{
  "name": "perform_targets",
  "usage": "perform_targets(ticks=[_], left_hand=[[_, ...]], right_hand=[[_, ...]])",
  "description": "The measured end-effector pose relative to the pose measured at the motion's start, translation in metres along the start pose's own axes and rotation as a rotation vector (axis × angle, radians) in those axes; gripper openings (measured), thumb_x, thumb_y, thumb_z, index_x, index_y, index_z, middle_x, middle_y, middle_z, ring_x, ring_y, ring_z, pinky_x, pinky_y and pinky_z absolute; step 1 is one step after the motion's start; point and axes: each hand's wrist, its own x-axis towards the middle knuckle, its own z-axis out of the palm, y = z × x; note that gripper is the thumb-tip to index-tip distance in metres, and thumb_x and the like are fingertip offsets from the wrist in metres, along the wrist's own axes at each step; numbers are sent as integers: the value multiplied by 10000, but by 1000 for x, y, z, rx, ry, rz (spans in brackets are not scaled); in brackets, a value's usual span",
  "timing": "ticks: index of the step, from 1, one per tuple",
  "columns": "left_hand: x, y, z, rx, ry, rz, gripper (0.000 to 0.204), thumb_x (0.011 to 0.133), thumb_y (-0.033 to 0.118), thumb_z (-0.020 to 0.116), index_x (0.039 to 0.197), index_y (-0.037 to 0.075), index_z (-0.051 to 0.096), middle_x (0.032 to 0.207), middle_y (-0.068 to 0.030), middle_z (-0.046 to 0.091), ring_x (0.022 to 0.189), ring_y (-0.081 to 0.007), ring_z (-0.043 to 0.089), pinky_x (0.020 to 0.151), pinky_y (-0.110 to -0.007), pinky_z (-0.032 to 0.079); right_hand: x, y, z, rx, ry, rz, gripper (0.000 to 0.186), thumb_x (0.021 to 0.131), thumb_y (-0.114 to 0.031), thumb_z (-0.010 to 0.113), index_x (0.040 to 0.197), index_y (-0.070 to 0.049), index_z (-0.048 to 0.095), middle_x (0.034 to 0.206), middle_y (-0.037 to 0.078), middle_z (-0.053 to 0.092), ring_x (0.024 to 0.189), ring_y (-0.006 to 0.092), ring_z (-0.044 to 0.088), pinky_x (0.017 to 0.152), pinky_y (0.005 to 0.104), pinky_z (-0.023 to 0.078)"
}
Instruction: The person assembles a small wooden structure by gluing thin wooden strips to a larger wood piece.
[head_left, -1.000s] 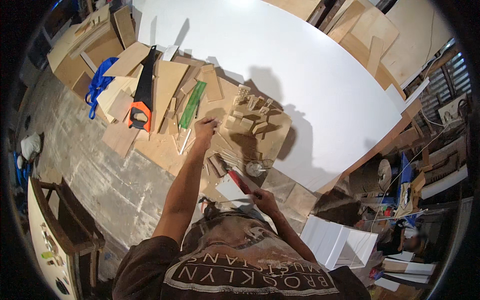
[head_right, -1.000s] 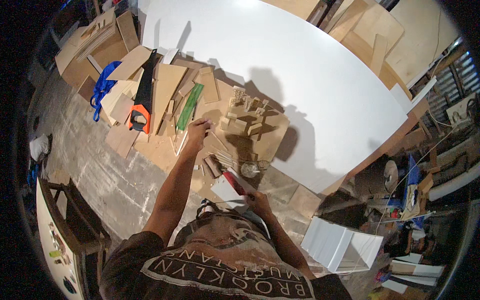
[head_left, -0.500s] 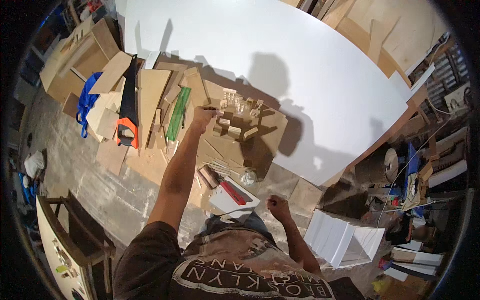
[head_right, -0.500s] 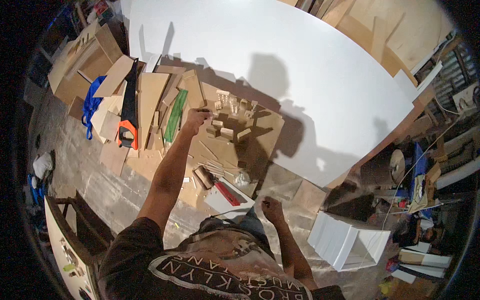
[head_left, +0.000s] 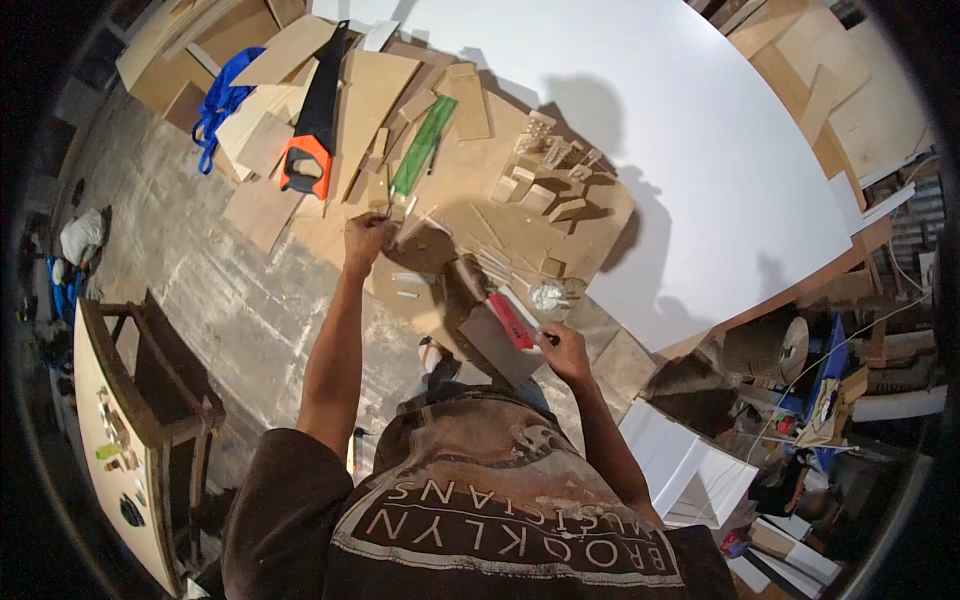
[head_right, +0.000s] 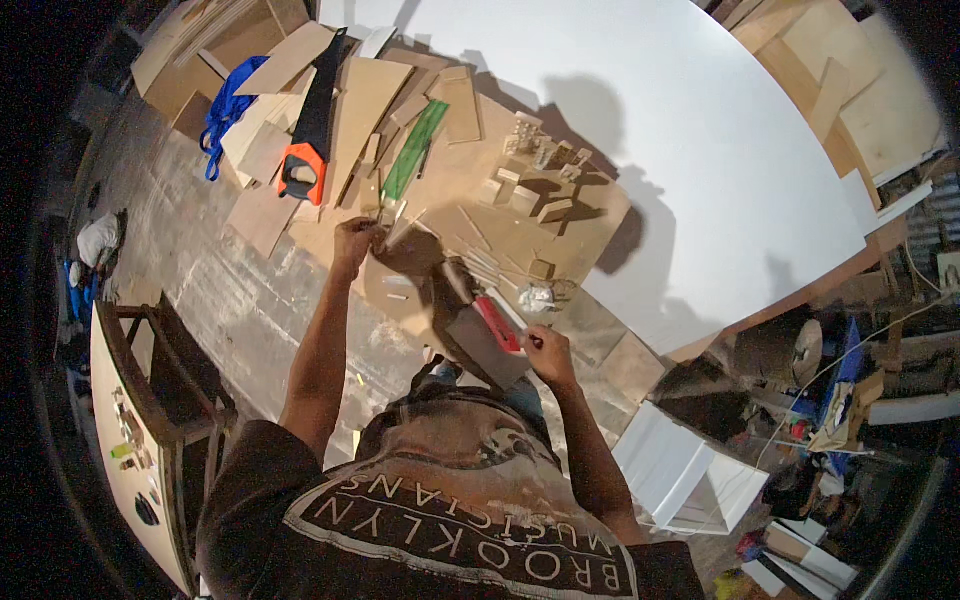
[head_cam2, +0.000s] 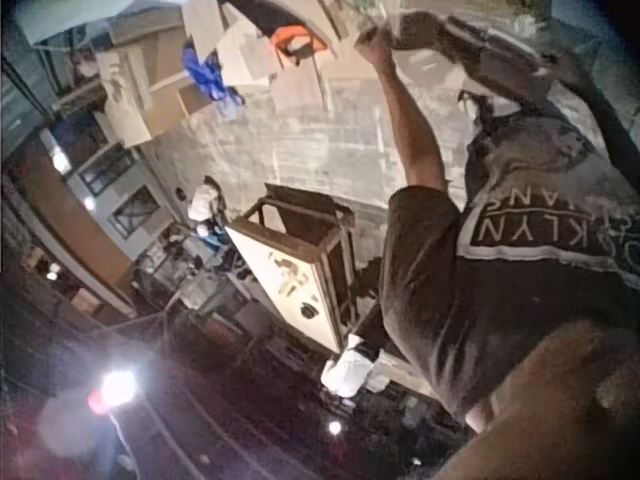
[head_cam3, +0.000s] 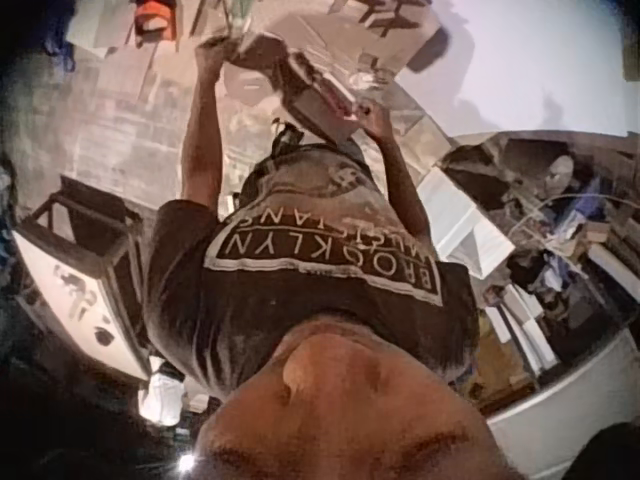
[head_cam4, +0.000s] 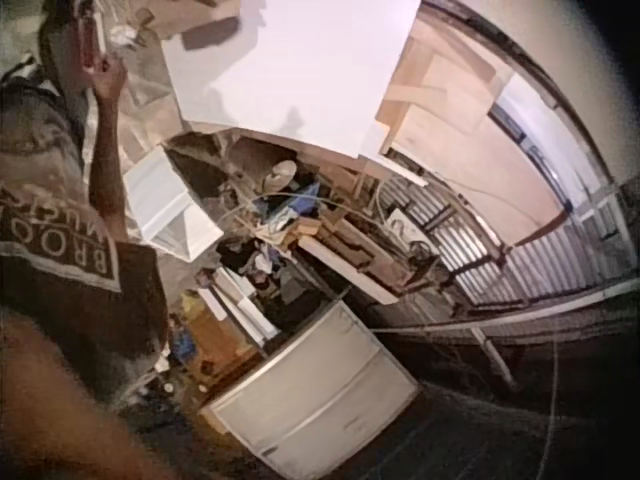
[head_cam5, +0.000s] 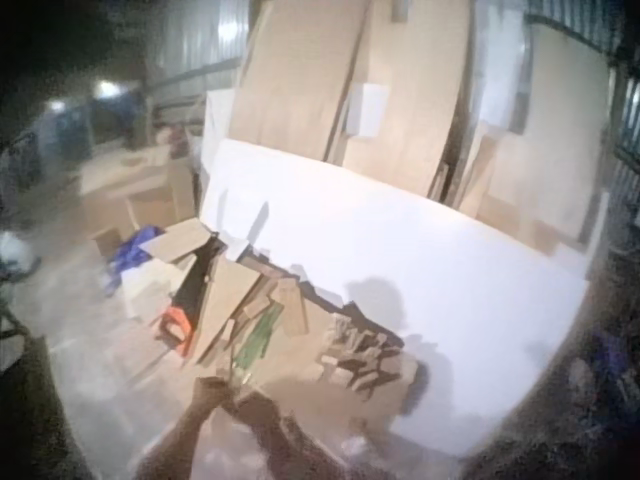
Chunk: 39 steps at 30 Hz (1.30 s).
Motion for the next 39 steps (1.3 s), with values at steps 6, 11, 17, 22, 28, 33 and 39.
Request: perform_targets(ticks=[6, 11, 17, 22, 28, 33, 39], left_hand=[[-38, -14, -12, 312, 90, 201, 197, 818, 118, 693, 956, -15, 741, 808, -157, 729, 707, -201, 689, 682, -311, 530], [-57, -17, -29, 371, 257, 181, 270, 827, 144, 691, 1037, -23, 717, 814, -178, 717, 739, -230, 685, 707, -327, 527], [-112, -66, -89, 357, 404, 172, 257, 843, 160, 697, 1027, -17, 722, 850, -180, 716, 762, -238, 679, 744, -348, 531], [-181, -136, -133, 450, 343, 15, 277, 851, 194, 686, 1022, -21, 721, 885, -196, 725, 817, -289, 705, 752, -367, 532], [-208, -145, -111, 334, 105, 87, 212, 841, 122, 698, 1008, -6, 725, 886, -194, 723, 775, -291, 712, 704, -360, 548], [-198, -94, -77, 379, -96, 195, 210, 834, 74, 678, 1020, -10, 724, 959, -211, 714, 786, -321, 710, 718, -374, 559], [-195, -86, -73, 360, -203, 216, 215, 839, 101, 679, 1013, -15, 726, 938, -206, 724, 774, -307, 708, 717, -374, 558]], right_hand=[[24, -40, 67, -90, -84, -99, 199, 856, -123, 664, 1003, 9, 693, 974, 231, 692, 888, 356, 684, 781, 416, 536], [17, -51, 105, -200, -67, -241, 211, 840, -62, 650, 1023, 40, 672, 954, 232, 679, 918, 385, 654, 837, 460, 509], [-3, -30, 133, -247, 179, -148, 285, 852, -43, 632, 1119, 59, 627, 1067, 264, 639, 1015, 407, 610, 892, 470, 474], [-2, -25, 143, -227, 326, -202, 293, 835, -25, 641, 1120, 45, 639, 1054, 246, 657, 1002, 403, 623, 878, 454, 486], [10, -58, 150, -298, 339, -223, 263, 836, -58, 647, 1087, 20, 660, 1019, 225, 674, 1002, 385, 630, 860, 427, 502], [40, -99, 176, -251, 75, -362, 235, 854, -107, 627, 1061, -1, 659, 1018, 206, 656, 977, 384, 627, 833, 437, 506], [73, -116, 212, -346, 148, -500, 164, 841, -92, 629, 982, -10, 648, 986, 202, 643, 934, 389, 623, 792, 467, 501]])
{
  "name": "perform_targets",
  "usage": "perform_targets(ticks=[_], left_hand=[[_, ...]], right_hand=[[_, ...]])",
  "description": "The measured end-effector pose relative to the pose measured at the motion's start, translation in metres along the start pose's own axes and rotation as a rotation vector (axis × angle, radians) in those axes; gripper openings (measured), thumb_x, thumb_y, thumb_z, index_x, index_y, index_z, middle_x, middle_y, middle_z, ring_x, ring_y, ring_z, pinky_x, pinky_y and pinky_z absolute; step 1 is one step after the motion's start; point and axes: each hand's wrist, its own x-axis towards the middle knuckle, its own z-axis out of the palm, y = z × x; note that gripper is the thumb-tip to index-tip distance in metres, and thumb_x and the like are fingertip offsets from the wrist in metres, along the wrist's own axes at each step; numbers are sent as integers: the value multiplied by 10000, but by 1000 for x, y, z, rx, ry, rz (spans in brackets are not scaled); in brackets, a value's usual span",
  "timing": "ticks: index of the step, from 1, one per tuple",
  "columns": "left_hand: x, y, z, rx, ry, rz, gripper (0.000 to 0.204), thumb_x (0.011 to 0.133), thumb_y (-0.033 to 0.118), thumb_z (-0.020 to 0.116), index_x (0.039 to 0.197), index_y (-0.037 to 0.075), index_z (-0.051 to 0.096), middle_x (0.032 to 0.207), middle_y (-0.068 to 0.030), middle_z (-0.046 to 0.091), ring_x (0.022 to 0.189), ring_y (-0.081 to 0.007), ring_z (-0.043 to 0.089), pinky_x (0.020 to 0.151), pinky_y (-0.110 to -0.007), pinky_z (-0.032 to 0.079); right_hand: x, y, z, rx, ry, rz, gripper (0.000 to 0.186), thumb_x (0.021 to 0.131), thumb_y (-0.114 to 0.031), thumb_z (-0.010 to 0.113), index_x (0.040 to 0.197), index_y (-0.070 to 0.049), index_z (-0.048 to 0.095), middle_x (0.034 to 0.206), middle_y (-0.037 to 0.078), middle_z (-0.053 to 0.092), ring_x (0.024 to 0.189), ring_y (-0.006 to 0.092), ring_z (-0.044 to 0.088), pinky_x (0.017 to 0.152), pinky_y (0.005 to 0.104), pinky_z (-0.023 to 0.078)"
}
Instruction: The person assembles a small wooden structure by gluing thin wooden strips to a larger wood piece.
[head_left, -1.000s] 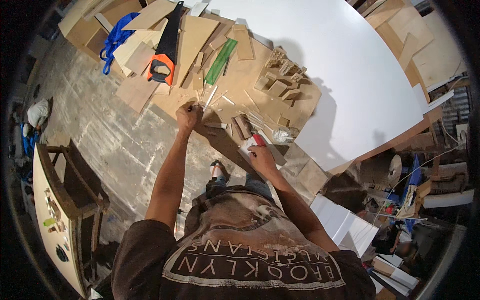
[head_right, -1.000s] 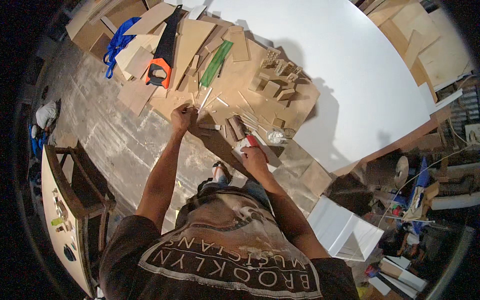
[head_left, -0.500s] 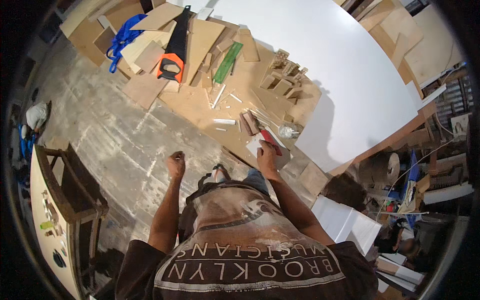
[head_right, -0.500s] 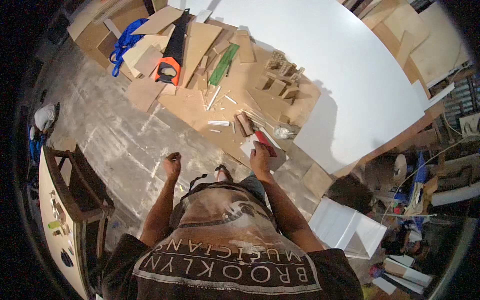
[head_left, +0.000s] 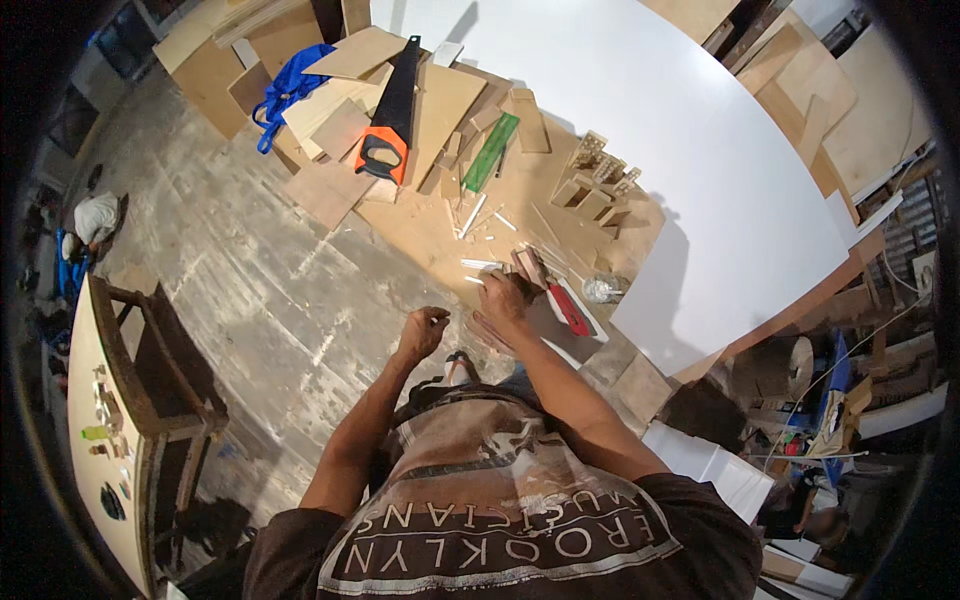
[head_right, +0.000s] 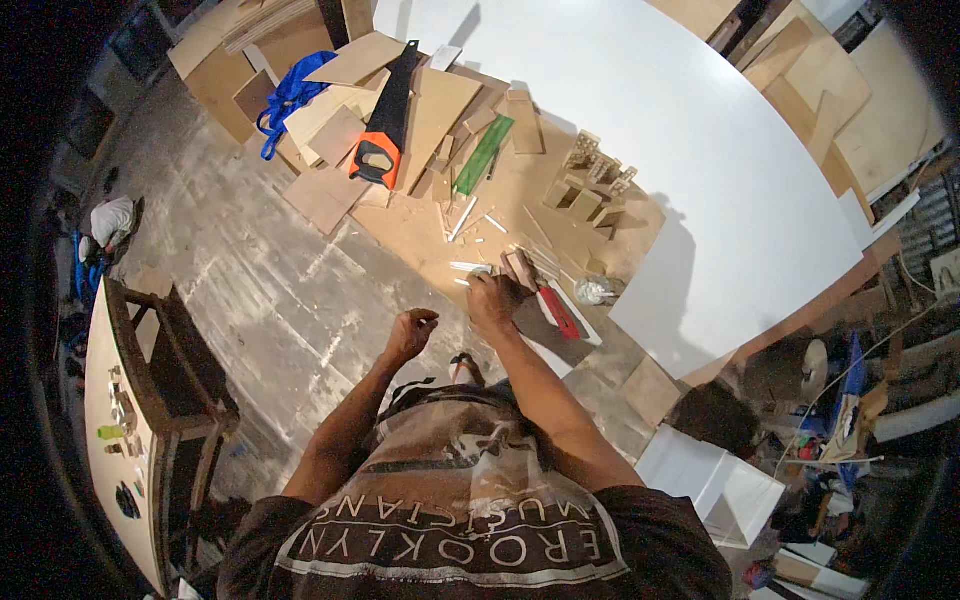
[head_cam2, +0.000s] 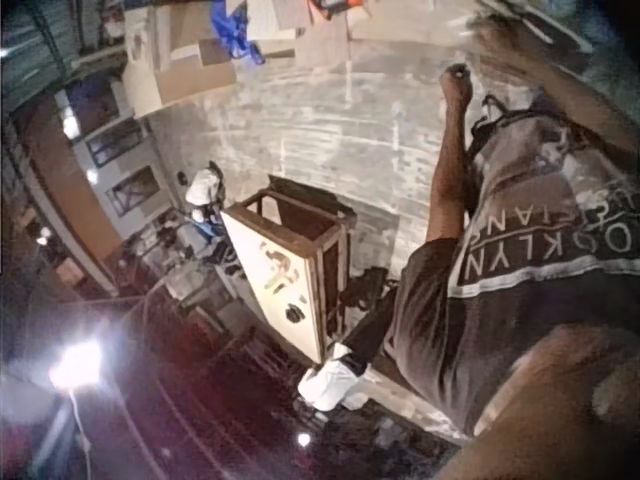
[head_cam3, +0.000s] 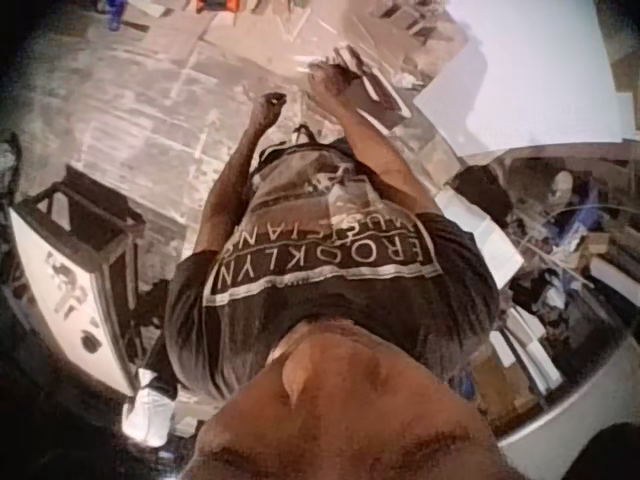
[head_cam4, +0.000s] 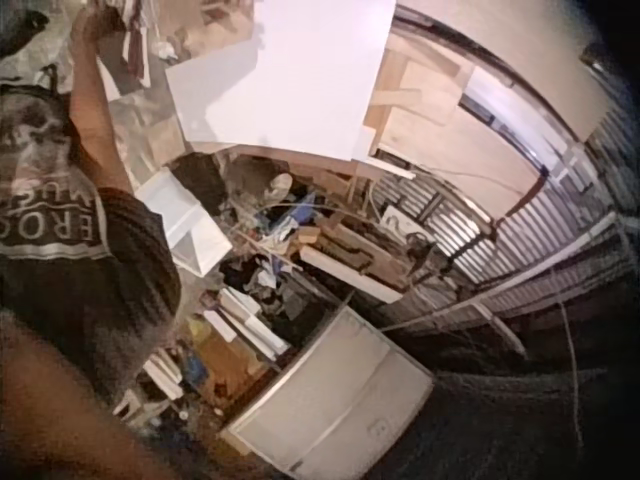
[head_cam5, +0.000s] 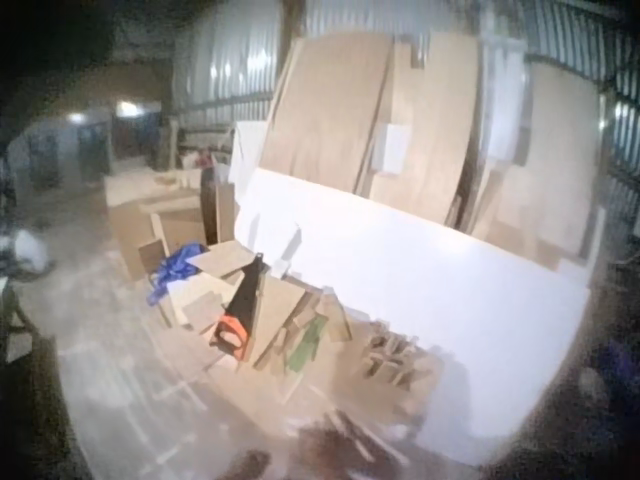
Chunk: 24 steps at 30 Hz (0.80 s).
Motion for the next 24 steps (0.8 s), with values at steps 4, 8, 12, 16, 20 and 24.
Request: perform_targets(ticks=[4, 8, 12, 16, 20, 24], left_hand=[[-6, 0, -5, -3, -16, -54, 216, 857, 114, 669, 1012, -24, 726, 944, -204, 727, 779, -294, 711, 720, -371, 558], [-16, -12, -13, 51, 5, -125, 218, 860, 121, 671, 1012, -25, 726, 942, -211, 725, 773, -297, 712, 718, -371, 559], [-18, -14, -15, 0, 16, -123, 216, 861, 130, 673, 1011, -14, 730, 933, -206, 726, 781, -301, 712, 717, -377, 558], [-20, -17, -19, 33, 33, -133, 213, 865, 135, 667, 1006, -11, 731, 923, -208, 726, 781, -302, 713, 709, -375, 556], [-19, -17, -19, 40, 25, -156, 217, 865, 133, 663, 1003, -21, 729, 919, -212, 725, 773, -296, 714, 703, -366, 555], [-21, -24, -21, 32, 67, -98, 214, 863, 134, 667, 1000, -18, 730, 919, -205, 727, 766, -292, 715, 697, -362, 554]], right_hand=[[-2, 6, 9, -47, 15, 15, 118, 835, -74, 626, 930, -6, 640, 991, 211, 643, 911, 397, 621, 789, 476, 499], [-2, -1, 3, 54, 11, 191, 73, 828, -52, 623, 878, -1, 638, 1029, 208, 646, 953, 411, 609, 816, 479, 496], [0, 18, -14, -62, 205, 133, 185, 848, -29, 598, 1011, -4, 681, 1237, 226, 612, 1179, 413, 546, 966, 432, 475], [4, 42, -31, -130, 198, 105, 363, 911, -5, 518, 1259, 11, 618, 1429, 310, 428, 1272, 467, 468, 1043, 443, 436], [14, 61, -36, -121, 210, 134, 308, 900, -21, 532, 1185, 19, 642, 1347, 343, 481, 1255, 494, 472, 1025, 466, 447], [24, 62, -39, -57, 62, 154, 174, 864, -60, 582, 993, -3, 684, 1117, 307, 628, 1196, 460, 537, 991, 444, 469]])
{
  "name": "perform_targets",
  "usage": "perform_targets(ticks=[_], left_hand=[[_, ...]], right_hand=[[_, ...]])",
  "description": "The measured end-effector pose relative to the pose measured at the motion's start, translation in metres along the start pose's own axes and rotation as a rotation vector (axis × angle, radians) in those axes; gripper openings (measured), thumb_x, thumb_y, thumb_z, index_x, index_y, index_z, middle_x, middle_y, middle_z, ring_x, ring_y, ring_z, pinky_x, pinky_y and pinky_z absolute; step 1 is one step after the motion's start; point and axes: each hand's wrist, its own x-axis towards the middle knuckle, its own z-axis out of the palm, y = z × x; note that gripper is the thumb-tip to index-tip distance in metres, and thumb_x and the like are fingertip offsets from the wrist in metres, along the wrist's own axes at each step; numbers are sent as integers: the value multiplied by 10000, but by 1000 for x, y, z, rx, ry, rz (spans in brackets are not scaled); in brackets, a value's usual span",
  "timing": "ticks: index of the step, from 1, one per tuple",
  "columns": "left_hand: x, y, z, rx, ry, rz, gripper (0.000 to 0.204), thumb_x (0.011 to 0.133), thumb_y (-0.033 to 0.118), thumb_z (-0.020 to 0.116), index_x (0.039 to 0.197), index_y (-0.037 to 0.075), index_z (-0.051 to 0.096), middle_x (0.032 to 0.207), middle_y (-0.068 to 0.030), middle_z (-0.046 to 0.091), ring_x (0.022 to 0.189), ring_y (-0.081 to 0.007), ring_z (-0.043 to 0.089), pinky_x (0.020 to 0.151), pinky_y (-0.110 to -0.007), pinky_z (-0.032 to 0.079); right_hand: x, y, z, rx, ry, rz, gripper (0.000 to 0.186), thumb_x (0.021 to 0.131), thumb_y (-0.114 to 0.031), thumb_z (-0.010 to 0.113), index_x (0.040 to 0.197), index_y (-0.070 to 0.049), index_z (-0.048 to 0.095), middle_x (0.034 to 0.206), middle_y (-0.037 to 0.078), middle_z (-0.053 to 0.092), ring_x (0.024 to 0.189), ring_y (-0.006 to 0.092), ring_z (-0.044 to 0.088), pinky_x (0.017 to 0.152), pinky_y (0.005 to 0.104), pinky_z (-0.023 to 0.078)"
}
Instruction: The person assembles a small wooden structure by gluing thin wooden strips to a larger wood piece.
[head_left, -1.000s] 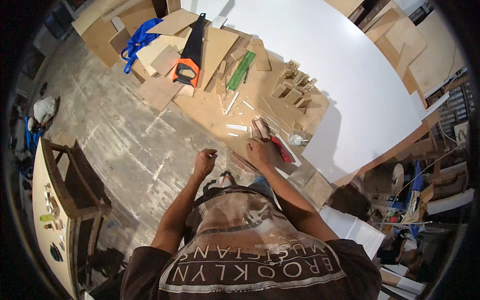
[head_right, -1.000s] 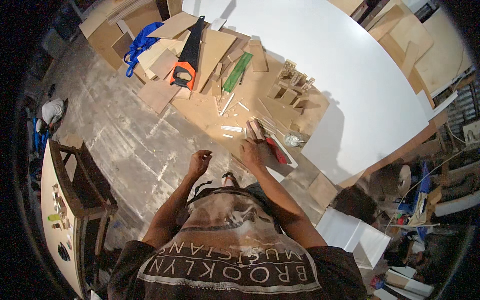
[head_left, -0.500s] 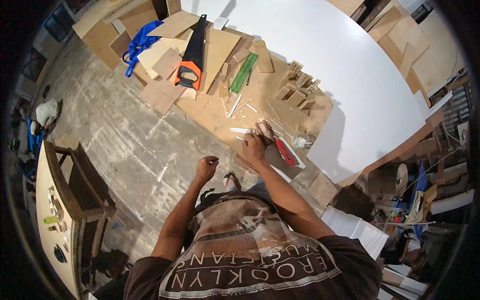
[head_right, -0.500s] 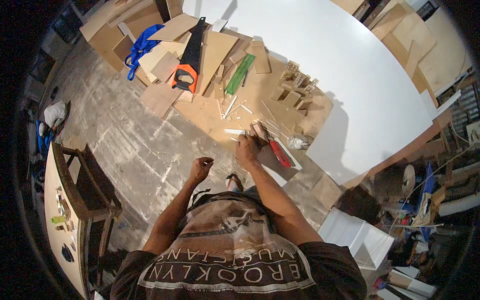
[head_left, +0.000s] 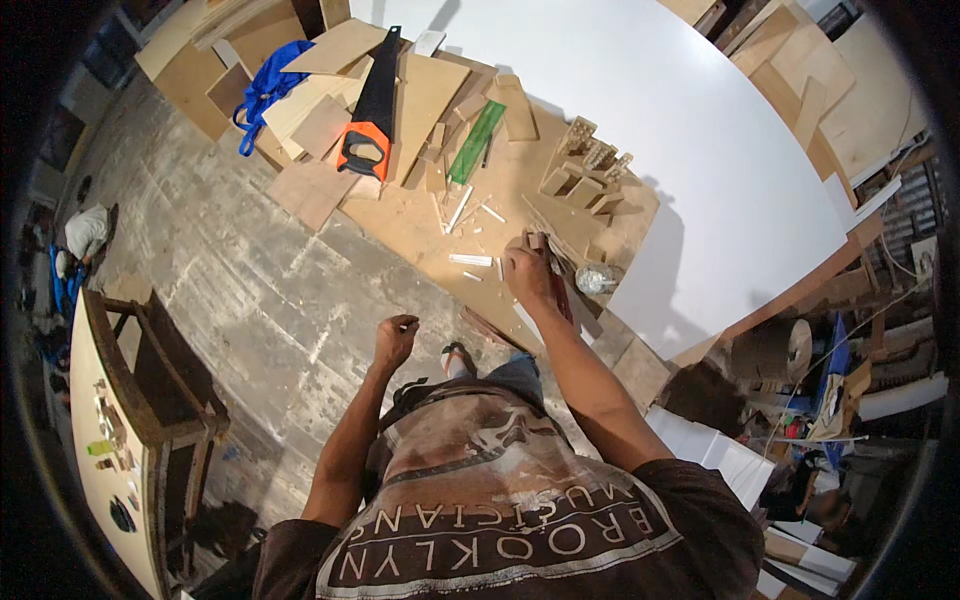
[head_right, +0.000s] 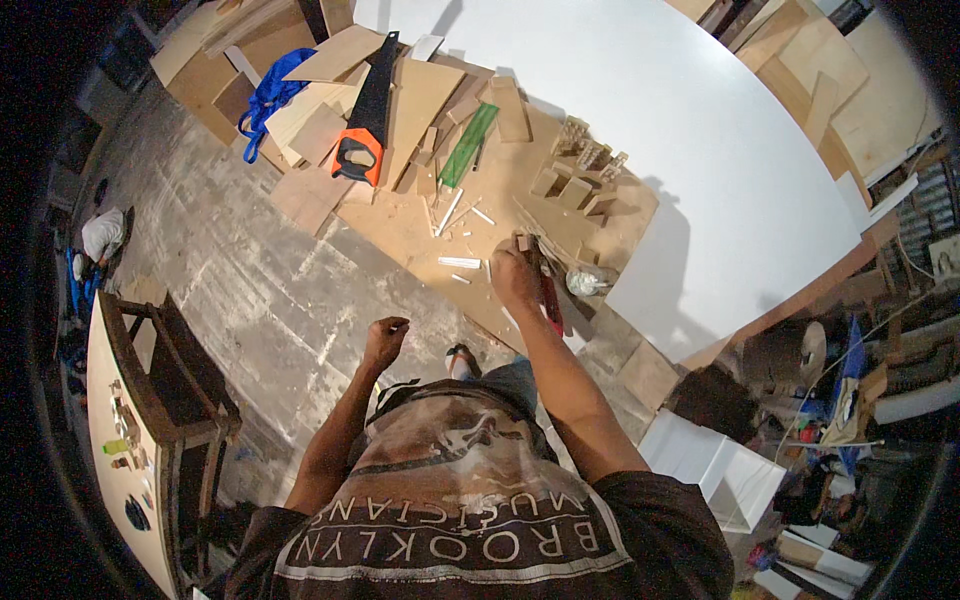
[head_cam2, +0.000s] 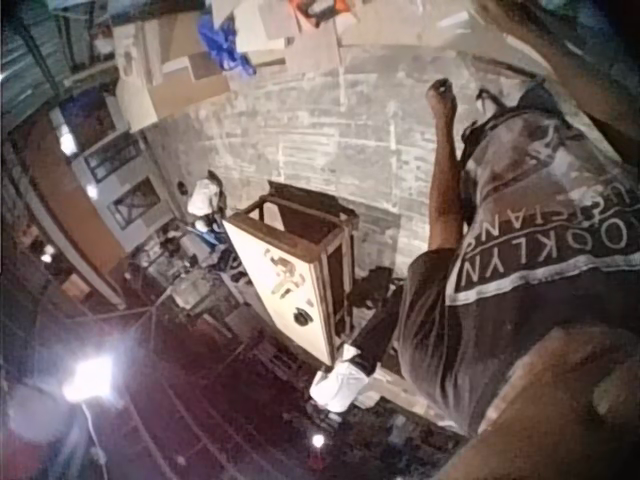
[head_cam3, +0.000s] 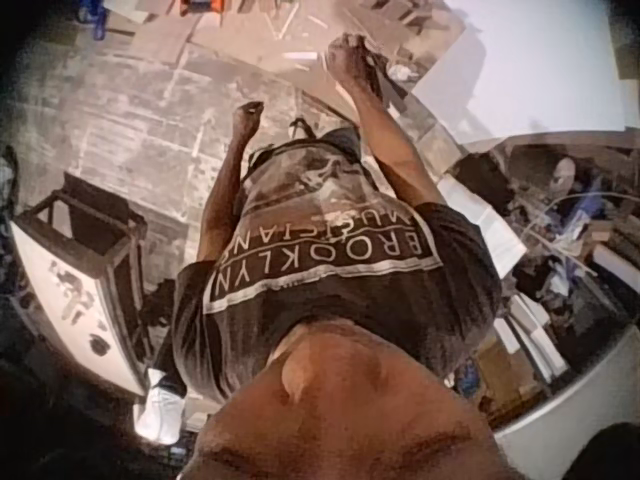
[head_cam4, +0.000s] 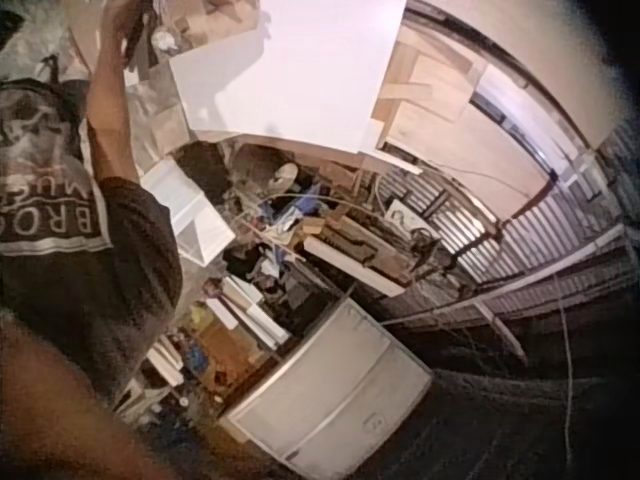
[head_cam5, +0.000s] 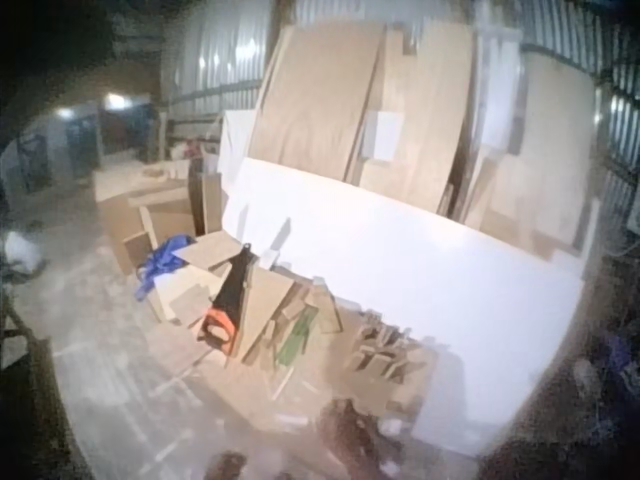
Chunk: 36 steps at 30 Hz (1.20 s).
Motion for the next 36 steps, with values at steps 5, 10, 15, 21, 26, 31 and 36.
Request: perform_targets(ticks=[5, 10, 15, 21, 26, 31, 36], left_hand=[[-3, 13, -3, 19, 4, -51, 217, 863, 134, 668, 1004, -18, 730, 921, -210, 726, 754, -286, 715, 688, -359, 554], [-18, 14, -12, 42, 50, -95, 228, 872, 149, 659, 1008, -20, 726, 909, -213, 723, 760, -289, 714, 700, -362, 552], [-38, 16, -19, 29, 85, -139, 249, 879, 169, 653, 1026, -18, 725, 927, -224, 720, 778, -306, 705, 720, -361, 546], [-45, 12, -17, -2, 90, -211, 234, 880, 152, 661, 1026, -18, 727, 900, -194, 729, 752, -239, 693, 694, -343, 540], [-26, 23, -6, -203, 102, -204, 199, 890, 125, 681, 1007, -30, 723, 744, -84, 672, 654, -104, 582, 603, -273, 487], [32, 101, 18, -423, 28, -124, 216, 899, 167, 686, 999, -22, 720, 802, -52, 691, 695, -125, 608, 627, -265, 488], [87, 199, 60, -606, -104, -128, 207, 914, 196, 694, 1030, 28, 722, 848, -2, 688, 754, -86, 607, 633, -246, 481]], right_hand=[[24, -13, 12, 53, -14, -51, 114, 830, -54, 619, 913, -4, 680, 970, 223, 679, 957, 385, 652, 845, 420, 510], [55, -27, 33, 186, 20, -66, 116, 828, -52, 626, 917, -13, 690, 910, 215, 675, 898, 388, 644, 832, 438, 502], [67, -17, 48, 75, -54, -101, 132, 835, -53, 625, 937, -11, 698, 889, 210, 671, 871, 396, 641, 806, 448, 507], [57, -10, 41, 501, 40, 39, 75, 881, -55, 637, 932, -8, 666, 841, 155, 658, 733, 276, 643, 661, 385, 505], [40, -29, -3, 1565, -314, 692, 105, 925, -85, 662, 957, 8, 623, 789, 25, 602, 667, 117, 557, 572, 256, 425], [34, -18, -46, 1580, -280, 613, 101, 926, -95, 661, 931, 0, 630, 767, 32, 596, 654, 118, 551, 568, 258, 419], [26, -28, -104, 1322, -241, 526, 162, 921, -139, 664, 856, 8, 648, 669, 7, 555, 575, 87, 482, 529, 243, 375]])
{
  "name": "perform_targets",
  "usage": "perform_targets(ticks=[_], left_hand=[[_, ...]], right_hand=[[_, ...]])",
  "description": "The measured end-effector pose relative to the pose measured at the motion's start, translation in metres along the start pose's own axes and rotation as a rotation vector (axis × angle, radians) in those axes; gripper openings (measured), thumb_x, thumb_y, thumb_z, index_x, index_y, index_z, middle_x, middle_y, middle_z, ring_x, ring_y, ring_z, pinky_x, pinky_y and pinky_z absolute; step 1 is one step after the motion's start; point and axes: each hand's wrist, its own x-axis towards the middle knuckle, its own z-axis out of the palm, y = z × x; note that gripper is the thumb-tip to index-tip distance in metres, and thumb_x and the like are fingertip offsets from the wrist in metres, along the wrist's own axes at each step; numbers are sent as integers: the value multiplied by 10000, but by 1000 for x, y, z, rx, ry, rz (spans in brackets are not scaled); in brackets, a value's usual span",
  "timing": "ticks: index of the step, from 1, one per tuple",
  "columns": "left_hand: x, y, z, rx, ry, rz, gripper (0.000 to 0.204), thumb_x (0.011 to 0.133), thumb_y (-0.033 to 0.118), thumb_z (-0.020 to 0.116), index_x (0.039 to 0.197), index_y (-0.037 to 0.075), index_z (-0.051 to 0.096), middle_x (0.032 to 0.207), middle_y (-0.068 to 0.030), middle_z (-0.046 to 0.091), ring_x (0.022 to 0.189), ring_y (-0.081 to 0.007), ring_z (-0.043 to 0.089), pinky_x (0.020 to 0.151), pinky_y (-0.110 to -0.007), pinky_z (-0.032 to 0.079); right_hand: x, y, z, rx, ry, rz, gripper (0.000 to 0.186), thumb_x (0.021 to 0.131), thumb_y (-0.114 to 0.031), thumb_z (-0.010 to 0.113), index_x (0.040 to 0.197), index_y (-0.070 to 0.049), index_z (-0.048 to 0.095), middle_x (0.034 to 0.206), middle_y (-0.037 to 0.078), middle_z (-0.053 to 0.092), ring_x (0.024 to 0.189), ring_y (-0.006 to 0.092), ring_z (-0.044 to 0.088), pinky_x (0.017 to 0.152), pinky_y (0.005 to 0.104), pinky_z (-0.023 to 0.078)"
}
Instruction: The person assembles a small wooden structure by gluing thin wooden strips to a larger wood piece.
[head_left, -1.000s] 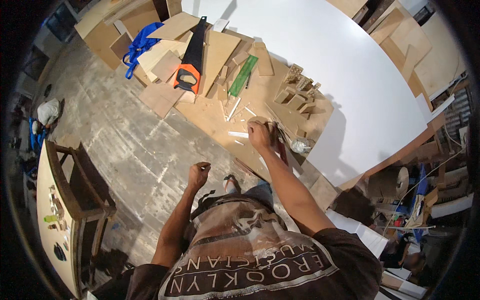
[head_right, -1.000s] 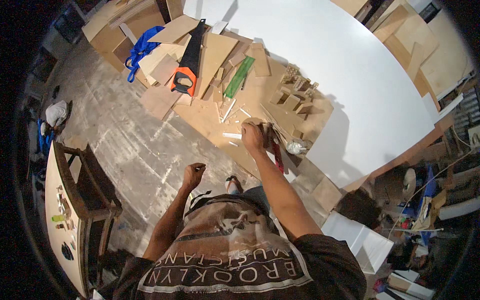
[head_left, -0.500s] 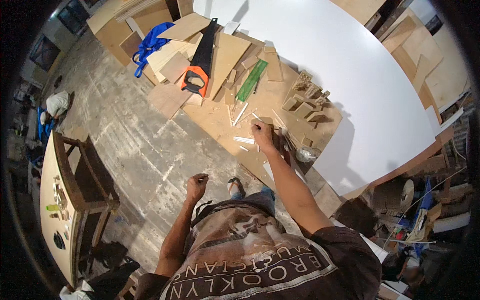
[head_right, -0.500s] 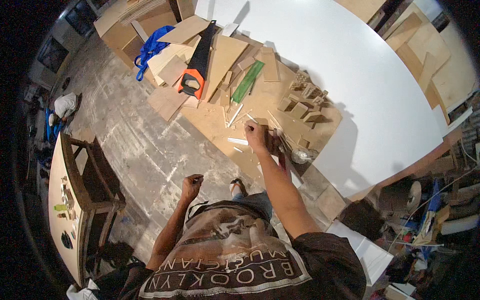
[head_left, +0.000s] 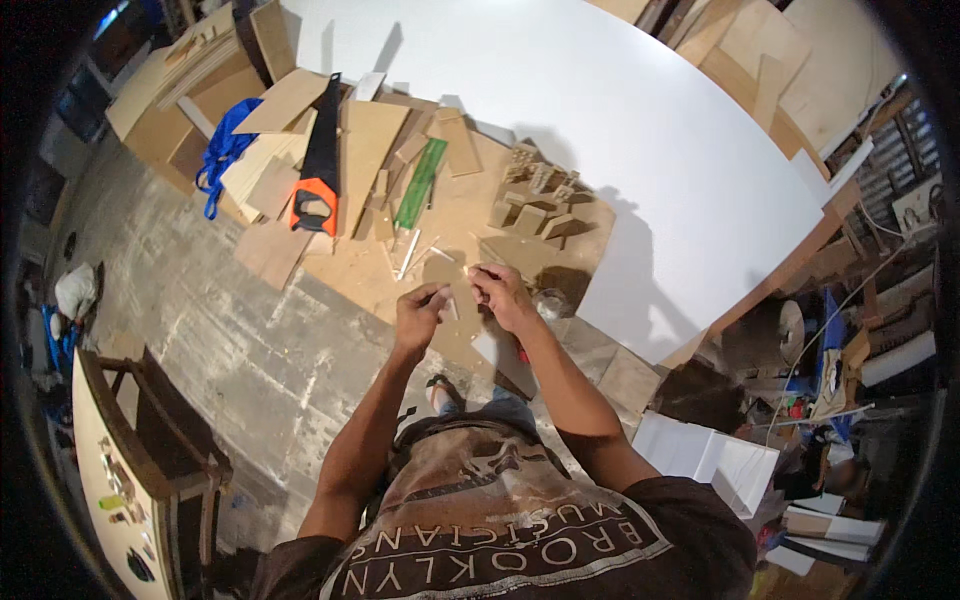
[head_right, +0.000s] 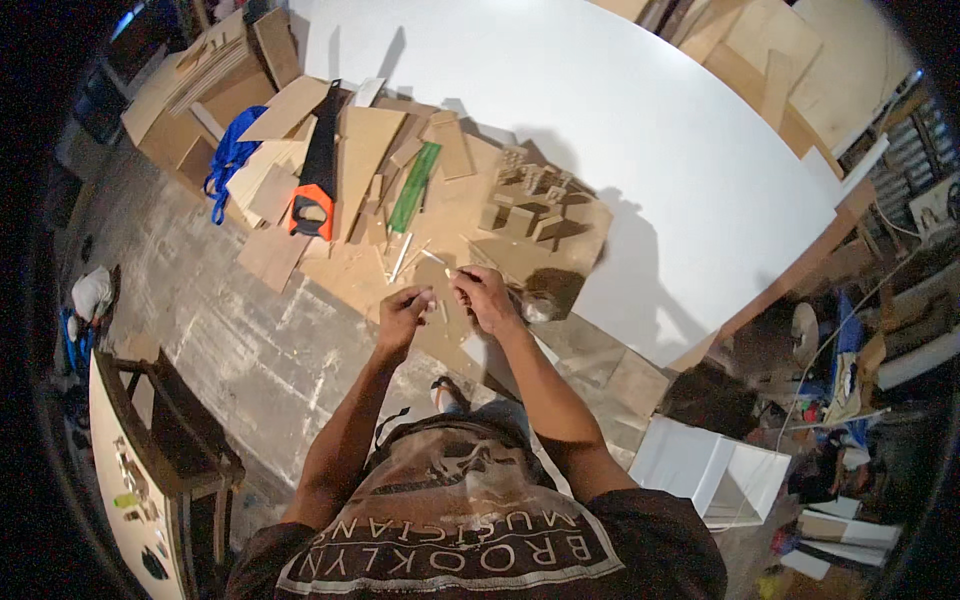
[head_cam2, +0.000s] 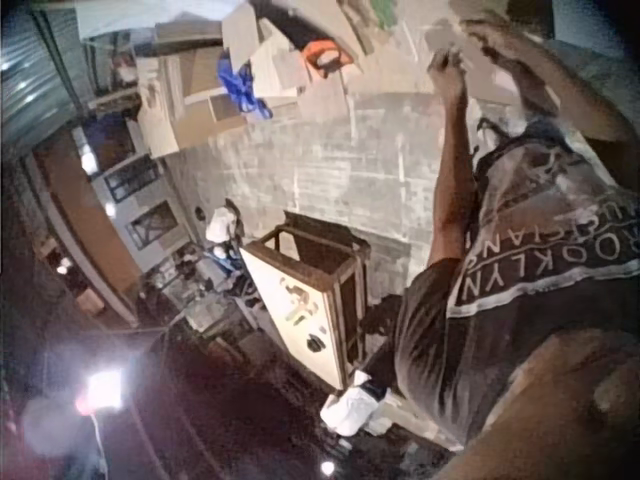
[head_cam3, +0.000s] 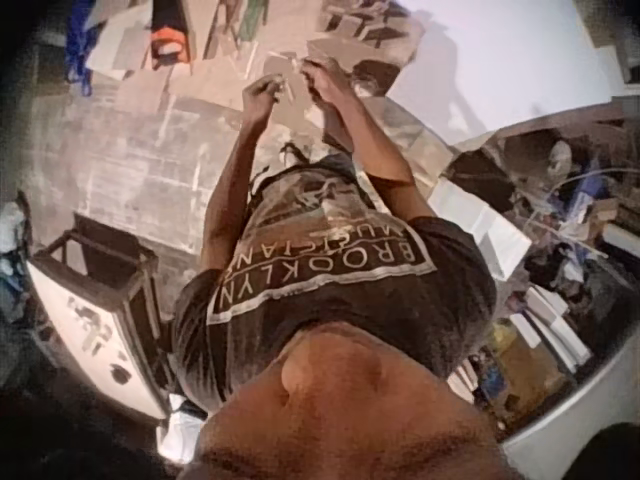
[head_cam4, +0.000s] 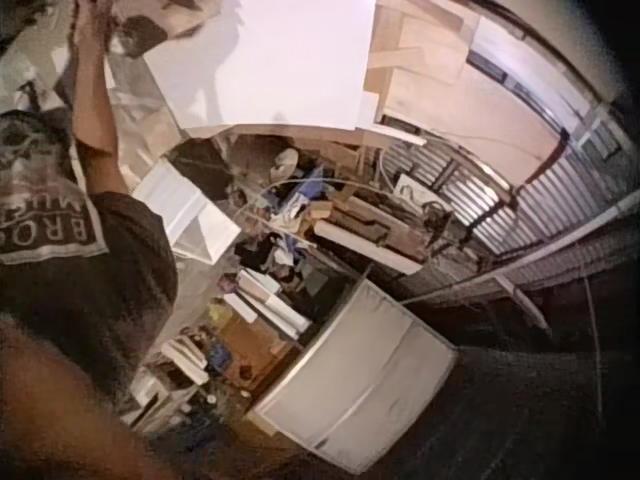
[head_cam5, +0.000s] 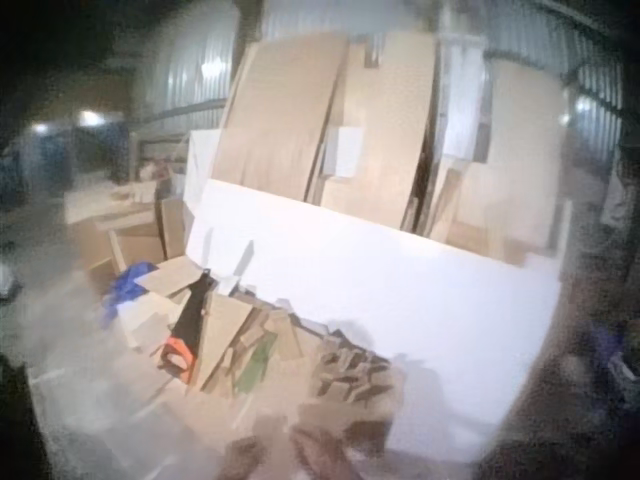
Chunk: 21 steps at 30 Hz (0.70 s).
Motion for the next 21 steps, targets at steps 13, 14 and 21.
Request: perform_targets(ticks=[13, 14, 21], left_hand=[[21, -14, 120, -356, -198, -186, 111, 918, 141, 687, 1006, 77, 710, 827, -2, 687, 700, -92, 630, 583, -242, 504], [23, -18, 121, -366, -211, -200, 110, 916, 152, 693, 1002, 86, 711, 830, 2, 683, 715, -90, 627, 588, -239, 497], [30, -16, 130, -383, -317, -294, 104, 928, 198, 671, 942, 97, 692, 865, 12, 666, 801, -98, 605, 649, -287, 456]], right_hand=[[-39, -16, -89, -330, 183, -96, 173, 909, -150, 670, 858, 16, 664, 699, 6, 590, 565, 54, 497, 505, 214, 381], [-41, -17, -94, -328, 185, -96, 173, 909, -150, 670, 858, 16, 664, 699, 6, 590, 565, 54, 497, 505, 214, 381], [-51, -36, -99, 0, 154, 81, 123, 883, -108, 663, 816, -6, 643, 674, 4, 549, 533, 66, 454, 474, 221, 329]])
